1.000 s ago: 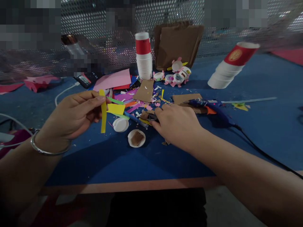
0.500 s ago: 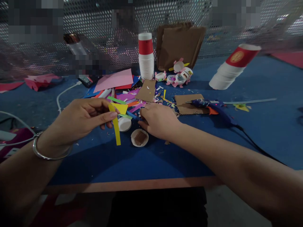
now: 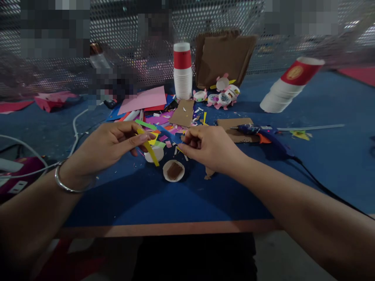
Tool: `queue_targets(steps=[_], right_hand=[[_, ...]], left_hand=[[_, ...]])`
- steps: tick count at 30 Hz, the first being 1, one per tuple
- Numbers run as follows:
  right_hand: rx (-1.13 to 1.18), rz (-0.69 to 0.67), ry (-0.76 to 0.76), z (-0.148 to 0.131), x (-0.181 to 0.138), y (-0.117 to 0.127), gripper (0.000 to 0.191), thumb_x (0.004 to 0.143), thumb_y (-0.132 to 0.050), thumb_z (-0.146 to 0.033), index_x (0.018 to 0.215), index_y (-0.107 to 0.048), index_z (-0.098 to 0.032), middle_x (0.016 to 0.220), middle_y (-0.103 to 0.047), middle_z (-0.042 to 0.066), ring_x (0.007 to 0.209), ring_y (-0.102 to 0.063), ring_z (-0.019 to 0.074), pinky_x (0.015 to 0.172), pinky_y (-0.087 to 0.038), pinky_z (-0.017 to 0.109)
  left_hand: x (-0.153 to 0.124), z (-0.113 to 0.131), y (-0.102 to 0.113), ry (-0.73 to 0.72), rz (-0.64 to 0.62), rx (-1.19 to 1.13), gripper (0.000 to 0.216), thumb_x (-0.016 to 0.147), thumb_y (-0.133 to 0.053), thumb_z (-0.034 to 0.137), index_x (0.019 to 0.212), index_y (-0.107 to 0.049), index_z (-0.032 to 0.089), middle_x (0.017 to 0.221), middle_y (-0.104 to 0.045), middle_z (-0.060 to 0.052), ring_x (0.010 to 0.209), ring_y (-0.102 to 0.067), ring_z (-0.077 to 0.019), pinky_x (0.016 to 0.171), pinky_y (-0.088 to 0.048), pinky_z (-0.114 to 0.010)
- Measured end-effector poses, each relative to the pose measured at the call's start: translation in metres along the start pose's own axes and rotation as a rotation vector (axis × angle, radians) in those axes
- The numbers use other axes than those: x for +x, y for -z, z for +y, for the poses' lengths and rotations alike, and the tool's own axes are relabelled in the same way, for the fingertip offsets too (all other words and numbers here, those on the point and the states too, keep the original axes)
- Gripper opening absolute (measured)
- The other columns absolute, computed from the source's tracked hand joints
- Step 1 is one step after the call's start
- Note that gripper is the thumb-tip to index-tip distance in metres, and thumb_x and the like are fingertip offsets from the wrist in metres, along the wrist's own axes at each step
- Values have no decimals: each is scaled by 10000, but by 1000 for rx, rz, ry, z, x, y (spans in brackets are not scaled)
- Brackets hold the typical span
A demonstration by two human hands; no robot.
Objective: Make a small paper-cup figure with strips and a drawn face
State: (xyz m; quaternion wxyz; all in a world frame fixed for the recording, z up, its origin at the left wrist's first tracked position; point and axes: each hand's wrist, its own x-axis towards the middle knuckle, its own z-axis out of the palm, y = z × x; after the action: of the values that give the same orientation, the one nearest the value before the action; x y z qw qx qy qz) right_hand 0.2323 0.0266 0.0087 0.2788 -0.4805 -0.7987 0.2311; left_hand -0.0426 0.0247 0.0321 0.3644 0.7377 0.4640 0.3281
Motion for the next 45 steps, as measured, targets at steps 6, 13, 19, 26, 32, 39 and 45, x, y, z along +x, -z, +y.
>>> queue_targets(steps=[6, 13, 19, 26, 32, 39, 45], right_hand=[[28, 34, 137, -4, -5, -4, 167, 909, -707, -331, 821, -665, -194, 692, -658, 0, 612, -593, 140, 591, -452, 290], [75, 66, 342, -13, -13, -3, 232, 1051, -604, -310, 876, -698, -191, 741, -703, 2, 625, -620, 121, 592, -474, 263], [97, 179, 479, -11, -16, -4, 302, 1071, -560, -152, 1235, -765, -302, 1199, -836, 26, 1080, -812, 213, 926, -656, 331], [94, 178, 651, -10, -14, -5, 444, 1022, -655, -148, 1399, -724, -372, 1325, -813, 13, 1220, -784, 256, 1045, -659, 405], [53, 472, 693, -13, -20, -9, 373, 981, -743, -130, 1310, -757, -303, 1128, -859, 29, 993, -827, 213, 910, -672, 333], [-112, 608, 603, -23, -35, -5, 270, 963, -739, -133, 1157, -773, -319, 1072, -868, 29, 922, -834, 256, 856, -684, 392], [-162, 528, 646, -23, -41, -7, 333, 922, -778, -187, 1203, -776, -366, 1016, -865, 2, 811, -830, 248, 816, -705, 420]], left_hand=[[-2, 4, -23, 104, 31, -344, 294, 891, -864, 456, 895, -777, 175, 875, -810, -53, 790, -780, -161, 608, -573, -203], [-4, 13, -38, 213, 117, -789, 224, 799, -956, 321, 821, -794, 168, 819, -781, -13, 744, -727, -112, 716, -604, -205], [-1, 16, -35, 235, 91, -1003, 86, 894, -863, 186, 835, -820, 140, 851, -804, -20, 716, -735, -85, 688, -615, -150], [-2, 24, -43, 309, 69, -1112, 140, 945, -772, 101, 809, -784, 126, 790, -774, -4, 672, -729, -69, 655, -621, -130], [-11, 22, -49, 294, -7, -966, 187, 876, -894, 277, 888, -751, 157, 803, -780, 10, 646, -749, -101, 593, -617, -168], [-11, 16, -49, 206, 128, -616, 312, 803, -934, 398, 791, -743, 151, 756, -777, -34, 652, -733, -133, 627, -616, -222], [-8, 11, -52, 166, 150, -496, 287, 809, -902, 409, 842, -741, 174, 785, -756, -33, 735, -752, -176, 576, -613, -234]])
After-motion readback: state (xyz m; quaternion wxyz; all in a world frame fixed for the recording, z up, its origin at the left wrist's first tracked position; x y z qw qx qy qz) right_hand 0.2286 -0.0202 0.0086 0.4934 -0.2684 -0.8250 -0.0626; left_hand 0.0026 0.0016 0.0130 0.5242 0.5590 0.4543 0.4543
